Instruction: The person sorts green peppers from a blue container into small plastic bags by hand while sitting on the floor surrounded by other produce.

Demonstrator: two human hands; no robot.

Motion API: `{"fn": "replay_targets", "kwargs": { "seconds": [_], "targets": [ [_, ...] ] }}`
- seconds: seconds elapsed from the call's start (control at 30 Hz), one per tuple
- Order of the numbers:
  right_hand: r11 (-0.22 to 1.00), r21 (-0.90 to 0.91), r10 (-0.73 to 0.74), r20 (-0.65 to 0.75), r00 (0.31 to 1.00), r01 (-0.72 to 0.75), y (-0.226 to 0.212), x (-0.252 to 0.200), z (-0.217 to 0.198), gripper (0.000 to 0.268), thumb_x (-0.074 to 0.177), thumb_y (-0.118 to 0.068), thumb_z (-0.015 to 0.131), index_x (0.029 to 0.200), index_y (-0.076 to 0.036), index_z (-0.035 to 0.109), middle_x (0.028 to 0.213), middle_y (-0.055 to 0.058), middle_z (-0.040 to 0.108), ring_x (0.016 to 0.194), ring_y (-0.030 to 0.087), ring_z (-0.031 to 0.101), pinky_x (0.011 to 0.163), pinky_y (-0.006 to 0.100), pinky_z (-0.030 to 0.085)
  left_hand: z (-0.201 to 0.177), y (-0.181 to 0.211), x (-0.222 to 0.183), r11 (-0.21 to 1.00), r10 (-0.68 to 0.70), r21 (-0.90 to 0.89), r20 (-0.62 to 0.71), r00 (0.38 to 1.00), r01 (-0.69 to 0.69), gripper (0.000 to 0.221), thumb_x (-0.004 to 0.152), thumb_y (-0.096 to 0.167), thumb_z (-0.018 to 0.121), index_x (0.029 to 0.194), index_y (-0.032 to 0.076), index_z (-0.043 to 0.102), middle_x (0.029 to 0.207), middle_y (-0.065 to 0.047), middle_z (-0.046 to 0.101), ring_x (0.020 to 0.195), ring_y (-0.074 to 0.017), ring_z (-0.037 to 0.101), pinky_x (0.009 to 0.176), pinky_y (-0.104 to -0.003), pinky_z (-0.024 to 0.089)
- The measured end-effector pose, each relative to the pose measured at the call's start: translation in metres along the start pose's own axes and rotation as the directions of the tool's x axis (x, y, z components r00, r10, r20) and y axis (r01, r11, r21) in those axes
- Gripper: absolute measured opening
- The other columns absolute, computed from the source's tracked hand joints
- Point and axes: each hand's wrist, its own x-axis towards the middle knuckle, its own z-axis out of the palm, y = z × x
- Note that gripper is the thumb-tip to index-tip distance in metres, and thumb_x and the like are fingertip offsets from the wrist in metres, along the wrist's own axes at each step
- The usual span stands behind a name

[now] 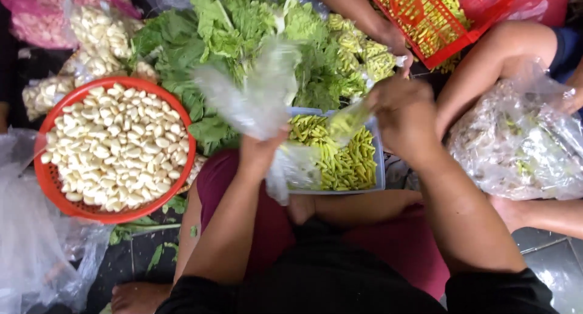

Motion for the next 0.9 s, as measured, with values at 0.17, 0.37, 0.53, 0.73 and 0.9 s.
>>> {"fn": "replay_targets", "kwargs": {
  "seconds": [0.17, 0.37, 0.53, 0.73, 0.9],
  "targets": [
    [0.998, 0.056, -0.003, -0.029, 1.000, 0.005, -0.003, 0.016, -0.009, 0.011, 0.098, 0.005, 0.076, 0.091, -0.002, 0.070, 0.082, 0.013, 0.066, 0.082, 0.041, 0.069, 0.081, 0.045, 0.052, -0.032, 0.031, 0.007, 0.976, -0.052, -0.219, -0.153, 0.987, 0.018, 0.027, 0.096, 0.017, 0.073, 0.117, 0.000, 0.070, 0.097, -0.012, 0.076, 0.084, -0.0172, 0.072, 0.084, -0.037, 0.065],
    [0.996, 0.089, -0.003, -0.099, 0.995, 0.012, -0.015, 0.030, -0.013, 0.011, 0.100, 0.014, 0.070, 0.094, 0.007, 0.065, 0.085, 0.023, 0.060, 0.080, 0.048, 0.061, 0.082, 0.054, 0.047, -0.041, -0.010, 0.021, 0.925, -0.178, -0.368, -0.214, 0.960, 0.090, 0.029, 0.092, 0.019, 0.079, 0.112, 0.000, 0.071, 0.085, -0.013, 0.074, 0.073, -0.0225, 0.075, 0.075, -0.041, 0.067],
    [0.994, 0.001, 0.105, -0.124, 0.987, -0.106, -0.038, 0.048, -0.032, 0.010, 0.105, 0.019, 0.062, 0.107, 0.010, 0.060, 0.103, 0.017, 0.057, 0.088, 0.024, 0.050, 0.084, 0.034, 0.044, -0.031, -0.014, 0.016, 0.901, -0.066, -0.433, -0.145, 0.987, -0.003, 0.028, 0.089, -0.001, 0.069, 0.116, -0.007, 0.065, 0.100, -0.013, 0.068, 0.081, -0.0200, 0.064, 0.073, -0.032, 0.057],
    [0.866, 0.392, 0.325, 0.034, 0.945, -0.312, -0.053, 0.054, -0.014, 0.005, 0.111, 0.006, 0.054, 0.111, 0.001, 0.055, 0.097, 0.009, 0.062, 0.078, 0.014, 0.058, 0.074, 0.025, 0.051, -0.025, -0.015, 0.009, 0.966, 0.128, -0.233, 0.039, 0.991, -0.116, 0.057, 0.087, 0.000, 0.072, 0.142, -0.002, 0.056, 0.135, -0.011, 0.065, 0.106, -0.0167, 0.064, 0.096, -0.030, 0.052],
    [0.756, 0.632, 0.128, 0.113, 0.985, -0.171, -0.058, 0.041, 0.050, 0.014, 0.102, 0.004, 0.057, 0.112, -0.001, 0.065, 0.102, 0.013, 0.070, 0.095, 0.022, 0.063, 0.093, 0.038, 0.049, -0.033, -0.032, -0.011, 0.976, 0.044, -0.205, -0.123, 0.991, -0.069, 0.059, 0.086, 0.003, 0.076, 0.142, 0.001, 0.056, 0.136, -0.012, 0.065, 0.111, -0.0163, 0.063, 0.099, -0.032, 0.052]
  ]
}}
